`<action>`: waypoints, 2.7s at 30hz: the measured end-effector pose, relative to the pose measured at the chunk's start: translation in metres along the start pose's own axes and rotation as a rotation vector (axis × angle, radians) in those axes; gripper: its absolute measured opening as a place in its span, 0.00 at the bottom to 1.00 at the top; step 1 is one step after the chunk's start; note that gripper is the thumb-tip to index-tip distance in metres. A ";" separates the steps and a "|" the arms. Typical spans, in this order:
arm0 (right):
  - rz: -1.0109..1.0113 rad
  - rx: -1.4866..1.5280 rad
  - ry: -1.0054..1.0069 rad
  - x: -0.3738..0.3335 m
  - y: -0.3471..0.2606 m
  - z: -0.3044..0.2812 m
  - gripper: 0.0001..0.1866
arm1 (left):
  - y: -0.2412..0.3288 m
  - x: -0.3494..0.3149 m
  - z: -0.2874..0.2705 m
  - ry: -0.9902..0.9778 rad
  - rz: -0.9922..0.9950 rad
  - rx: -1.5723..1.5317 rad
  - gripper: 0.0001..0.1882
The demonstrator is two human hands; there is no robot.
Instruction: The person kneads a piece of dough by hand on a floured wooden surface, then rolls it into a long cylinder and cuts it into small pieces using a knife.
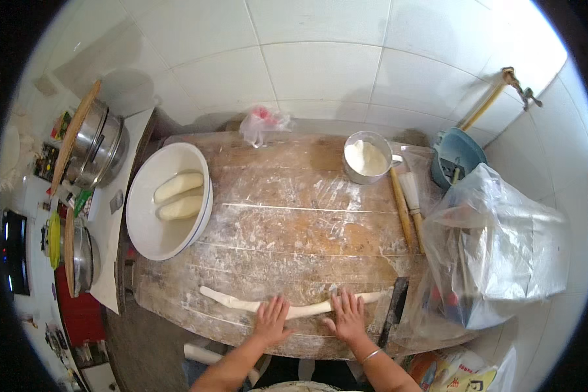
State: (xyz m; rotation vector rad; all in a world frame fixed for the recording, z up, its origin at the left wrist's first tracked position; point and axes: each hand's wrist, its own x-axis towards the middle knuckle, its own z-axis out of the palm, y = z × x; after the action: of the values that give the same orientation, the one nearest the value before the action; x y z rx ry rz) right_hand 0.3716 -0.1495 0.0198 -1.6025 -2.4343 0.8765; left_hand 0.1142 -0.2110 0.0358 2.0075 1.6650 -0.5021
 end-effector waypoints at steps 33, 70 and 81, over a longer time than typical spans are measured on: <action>0.163 -0.272 0.301 0.174 -0.017 -0.047 0.35 | -0.073 0.080 -0.063 0.638 -0.300 -0.110 0.38; 0.006 -0.271 -0.028 0.014 -0.003 0.005 0.42 | -0.104 -0.064 0.026 0.256 -0.131 -0.176 0.45; 0.120 -0.275 0.325 0.206 -0.054 -0.021 0.40 | -0.148 0.058 -0.053 0.583 -0.404 -0.231 0.35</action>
State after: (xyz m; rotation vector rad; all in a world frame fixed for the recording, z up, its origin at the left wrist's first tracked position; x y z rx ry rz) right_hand 0.2444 0.0228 0.0189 -1.8277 -2.3198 0.2675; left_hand -0.0216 -0.1126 0.0278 1.7424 2.3708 0.1755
